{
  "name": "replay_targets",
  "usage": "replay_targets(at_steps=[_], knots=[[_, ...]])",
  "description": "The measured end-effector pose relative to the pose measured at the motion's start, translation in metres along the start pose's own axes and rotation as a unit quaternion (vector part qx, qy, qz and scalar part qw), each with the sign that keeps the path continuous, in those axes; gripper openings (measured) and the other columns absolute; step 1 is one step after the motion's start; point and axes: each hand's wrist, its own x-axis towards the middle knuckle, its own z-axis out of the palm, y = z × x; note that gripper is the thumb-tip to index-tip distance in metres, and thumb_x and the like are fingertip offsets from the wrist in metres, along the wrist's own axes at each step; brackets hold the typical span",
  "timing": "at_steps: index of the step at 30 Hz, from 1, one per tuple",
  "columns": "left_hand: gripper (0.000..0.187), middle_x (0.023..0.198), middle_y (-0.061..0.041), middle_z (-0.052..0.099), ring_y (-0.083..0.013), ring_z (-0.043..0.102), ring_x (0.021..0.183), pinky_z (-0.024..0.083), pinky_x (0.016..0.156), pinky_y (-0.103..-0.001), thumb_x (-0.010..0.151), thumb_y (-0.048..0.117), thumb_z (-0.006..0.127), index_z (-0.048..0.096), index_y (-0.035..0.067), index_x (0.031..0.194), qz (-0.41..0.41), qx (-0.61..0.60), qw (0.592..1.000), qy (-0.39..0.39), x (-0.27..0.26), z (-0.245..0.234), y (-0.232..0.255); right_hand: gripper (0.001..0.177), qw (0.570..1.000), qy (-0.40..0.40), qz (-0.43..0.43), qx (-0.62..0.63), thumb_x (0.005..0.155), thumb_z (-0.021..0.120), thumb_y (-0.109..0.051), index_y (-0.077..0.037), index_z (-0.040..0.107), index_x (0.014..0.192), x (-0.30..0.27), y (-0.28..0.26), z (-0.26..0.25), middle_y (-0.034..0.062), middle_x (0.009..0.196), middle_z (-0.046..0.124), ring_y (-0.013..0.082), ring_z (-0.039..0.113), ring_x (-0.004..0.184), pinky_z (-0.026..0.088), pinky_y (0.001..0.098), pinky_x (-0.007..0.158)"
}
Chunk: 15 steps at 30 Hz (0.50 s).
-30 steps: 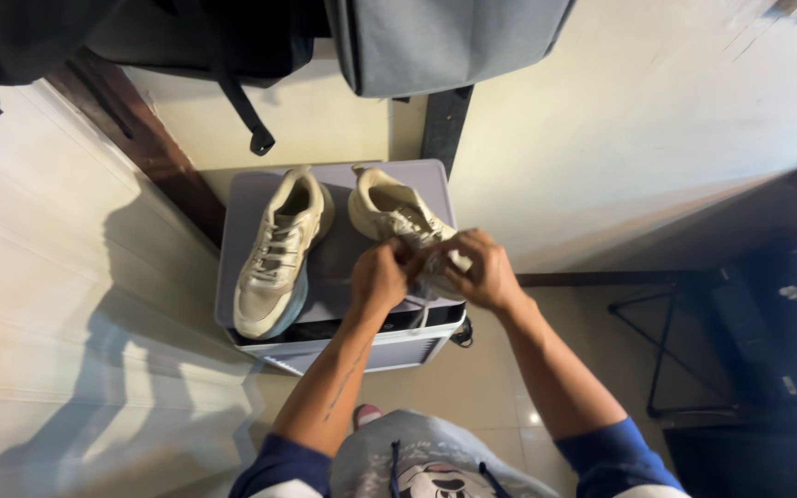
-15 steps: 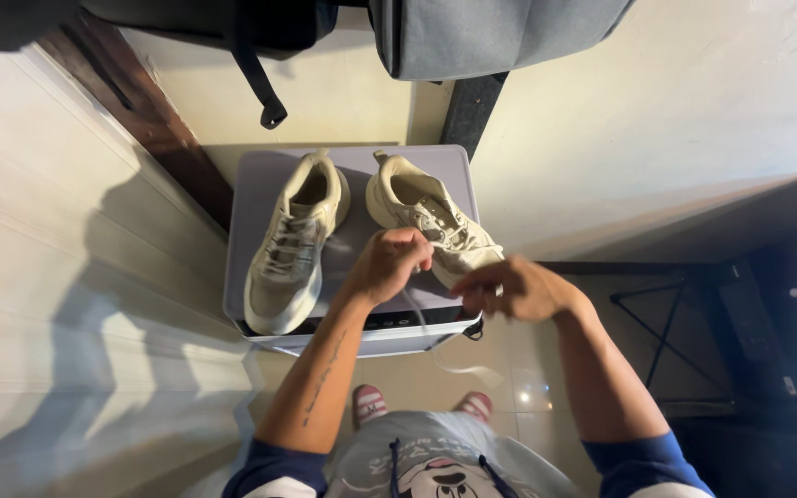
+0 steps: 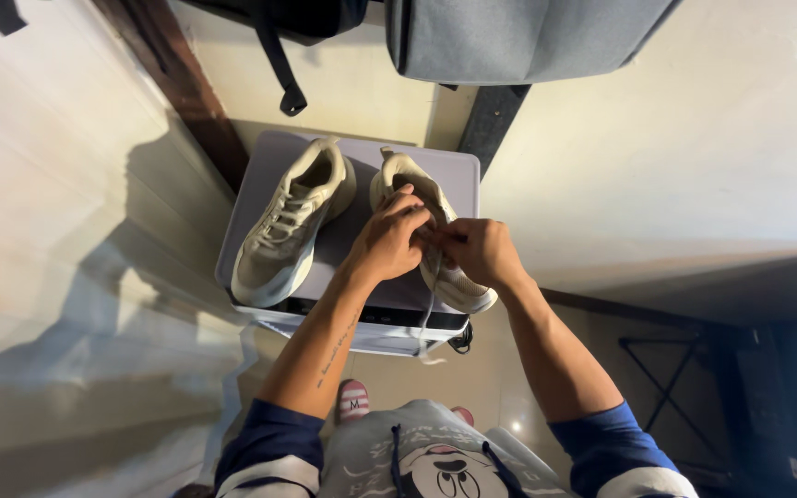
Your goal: The person selects a pair of beige sneakers from a pile on the floor and places them on a white appliance. They then proceed to untie the laces of both shoes, pulling the laces out of the eyelets and removing them completely.
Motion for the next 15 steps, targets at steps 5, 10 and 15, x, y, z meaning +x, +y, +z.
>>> replay_targets(at_steps=[5, 10, 15], knots=[[0.031, 0.127, -0.016, 0.063, -0.0415, 0.043, 0.142, 0.038, 0.117, -0.049, 0.073, 0.009, 0.075, 0.073, 0.005, 0.103, -0.033, -0.049, 0.998, -0.022, -0.004, 0.008, -0.010, 0.023, 0.996, 0.000, 0.011, 0.092, 0.095, 0.070, -0.022, -0.001, 0.076, 0.104, -0.007, -0.004, -0.003, 0.0090, 0.077, 0.074, 0.0124, 0.066, 0.066, 0.054, 0.0304, 0.060], [0.031, 0.129, -0.019, 0.058, -0.0460, 0.039, 0.136, 0.026, 0.113, -0.055, 0.068, 0.010, 0.075, 0.078, 0.010, 0.098, 0.004, 0.021, 1.000, -0.019, 0.001, 0.011, -0.006, 0.025, 0.971, -0.067, 0.067, 0.219, 0.093, 0.052, -0.007, 0.000, 0.065, 0.113, -0.004, 0.003, -0.020, 0.0102, 0.080, 0.070, 0.0148, 0.070, 0.065, 0.059, 0.0338, 0.058], [0.006, 0.113, -0.010, 0.065, -0.0370, 0.050, 0.131, 0.024, 0.121, -0.056, 0.087, 0.015, 0.076, 0.075, 0.010, 0.089, 0.008, -0.089, 0.996, 0.013, 0.001, 0.027, -0.020, 0.034, 0.990, -0.053, 0.021, 0.127, 0.089, 0.054, -0.007, -0.001, 0.070, 0.118, -0.008, 0.012, -0.019, 0.0125, 0.093, 0.076, 0.0194, 0.072, 0.080, 0.059, 0.0365, 0.074]])
